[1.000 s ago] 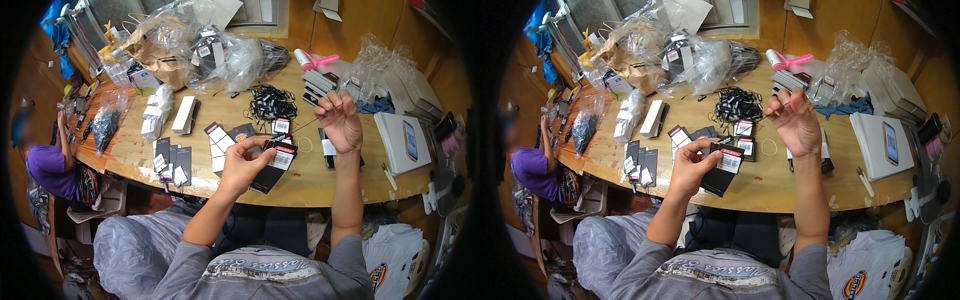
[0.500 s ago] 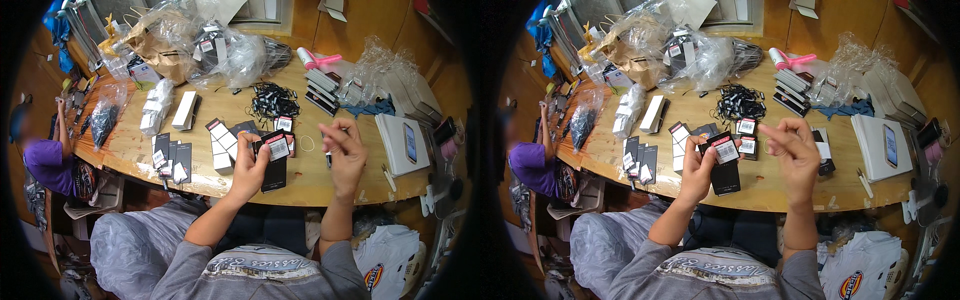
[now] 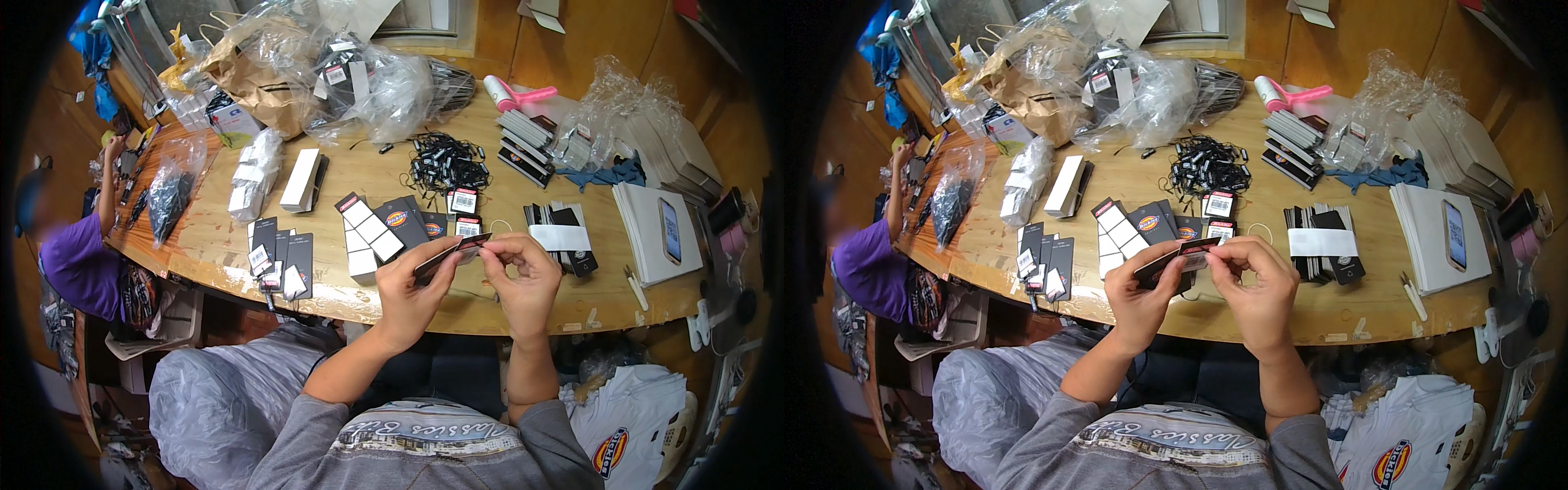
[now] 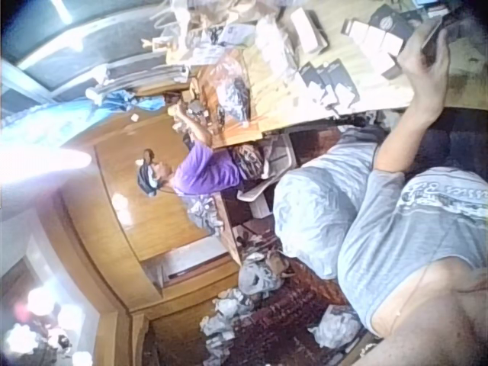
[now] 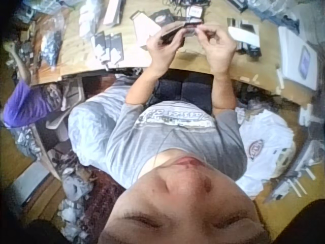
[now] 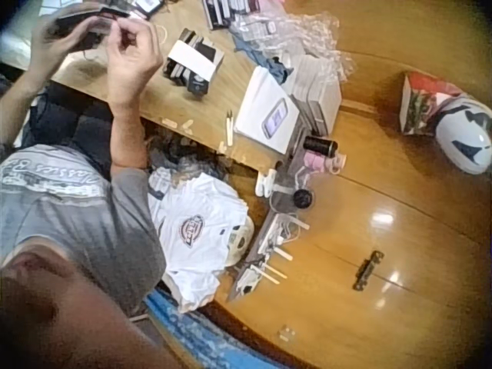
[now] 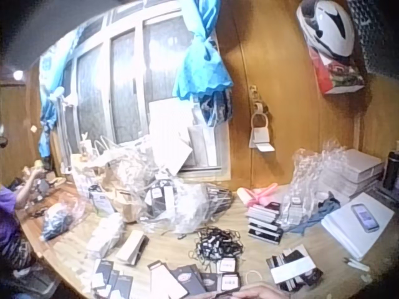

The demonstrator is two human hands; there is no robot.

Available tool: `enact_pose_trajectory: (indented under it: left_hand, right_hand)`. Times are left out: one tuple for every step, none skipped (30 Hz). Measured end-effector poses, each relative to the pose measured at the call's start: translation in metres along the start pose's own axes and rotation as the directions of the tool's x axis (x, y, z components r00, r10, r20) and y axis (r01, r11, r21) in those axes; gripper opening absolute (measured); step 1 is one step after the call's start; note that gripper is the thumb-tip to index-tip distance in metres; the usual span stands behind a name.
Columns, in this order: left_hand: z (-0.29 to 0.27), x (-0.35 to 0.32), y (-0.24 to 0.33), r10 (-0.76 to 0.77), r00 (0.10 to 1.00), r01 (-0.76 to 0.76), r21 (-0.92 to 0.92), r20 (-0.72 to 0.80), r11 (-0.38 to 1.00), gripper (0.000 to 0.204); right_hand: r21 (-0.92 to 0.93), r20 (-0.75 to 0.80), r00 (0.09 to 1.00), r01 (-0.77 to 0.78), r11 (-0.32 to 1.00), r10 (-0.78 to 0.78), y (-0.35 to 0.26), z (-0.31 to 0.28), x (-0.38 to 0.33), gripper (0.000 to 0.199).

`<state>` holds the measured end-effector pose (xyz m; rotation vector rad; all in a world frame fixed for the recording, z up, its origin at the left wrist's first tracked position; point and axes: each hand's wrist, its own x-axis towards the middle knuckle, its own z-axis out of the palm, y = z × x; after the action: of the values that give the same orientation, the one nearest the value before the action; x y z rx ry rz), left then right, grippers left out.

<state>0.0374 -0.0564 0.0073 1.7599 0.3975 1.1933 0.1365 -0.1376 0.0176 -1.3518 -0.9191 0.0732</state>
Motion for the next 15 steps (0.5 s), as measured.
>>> enact_pose_trajectory:
  left_hand:
    - [0.0001,0.0001,-0.0002,0.057,0.998,-0.057,0.019,0.006,0.998,0.020]
    - [0.0003,0.0006,-0.0004,0.113,0.993,-0.114,0.037,0.013,0.993,0.022]
    - [0.0005,0.0013,-0.0006,0.169,0.985,-0.170,0.055,0.021,0.984,0.024]
    - [0.0003,0.0018,-0.0006,0.216,0.975,-0.219,0.080,0.043,0.972,0.024]
    - [-0.0002,0.0026,-0.0003,0.262,0.963,-0.268,0.105,0.065,0.958,0.023]
    - [-0.0007,0.0033,-0.0002,0.307,0.947,-0.317,0.128,0.089,0.940,0.023]
    - [-0.0015,0.0039,-0.0001,0.343,0.931,-0.360,0.162,0.123,0.919,0.025]
    - [-0.0024,0.0045,-0.0001,0.377,0.913,-0.403,0.194,0.158,0.894,0.027]
    - [-0.0030,0.0050,0.0000,0.409,0.892,-0.446,0.224,0.194,0.866,0.028]
    - [-0.0033,0.0057,0.0005,0.436,0.873,-0.481,0.237,0.217,0.844,0.029]
    - [-0.0036,0.0064,0.0013,0.463,0.853,-0.515,0.250,0.241,0.820,0.029]
    - [-0.0038,0.0069,0.0020,0.488,0.832,-0.549,0.261,0.265,0.794,0.029]
    - [-0.0034,0.0076,0.0022,0.492,0.829,-0.552,0.257,0.264,0.793,0.028]
    - [-0.0030,0.0081,0.0023,0.497,0.827,-0.556,0.253,0.262,0.792,0.027]
    - [-0.0029,0.0086,0.0022,0.502,0.825,-0.559,0.249,0.260,0.790,0.026]
  right_hand:
    - [-0.009,-0.005,1.000,-0.018,1.000,0.018,-0.0009,-0.0001,-0.0006,0.009]
    - [-0.006,-0.009,0.999,-0.037,0.999,0.037,-0.0014,-0.0007,-0.0010,0.009]
    - [-0.002,-0.013,0.998,-0.056,0.998,0.056,-0.0016,-0.0015,-0.0013,0.009]
    - [0.002,-0.016,0.997,-0.074,0.997,0.074,-0.0014,-0.0021,-0.0016,0.009]
    - [-0.008,-0.008,0.997,-0.072,0.997,0.072,-0.0006,-0.0033,-0.0018,0.009]
    - [-0.019,0.001,0.998,-0.069,0.997,0.069,0.0005,-0.0048,-0.0018,0.009]
    - [-0.030,0.009,0.998,-0.067,0.997,0.067,0.0008,-0.0060,-0.0020,0.009]
    - [-0.047,0.011,0.998,-0.068,0.997,0.068,0.0005,-0.0067,-0.0021,0.009]
    - [-0.064,0.014,0.997,-0.069,0.996,0.070,-0.0001,-0.0072,-0.0021,0.009]
    - [-0.080,0.017,0.997,-0.071,0.994,0.072,-0.0003,-0.0075,-0.0022,0.009]
    - [-0.068,0.022,0.998,-0.060,0.996,0.061,-0.0003,-0.0068,-0.0024,0.009]
    - [-0.055,0.027,0.998,-0.048,0.997,0.050,-0.0005,-0.0053,-0.0029,0.008]
    - [-0.043,0.030,0.999,-0.037,0.998,0.039,-0.0002,-0.0045,-0.0030,0.008]
    - [-0.010,0.036,0.998,-0.045,0.999,0.045,0.0007,-0.0046,-0.0026,0.008]
    - [0.024,0.042,0.998,-0.053,0.998,0.052,0.0020,-0.0051,-0.0019,0.008]
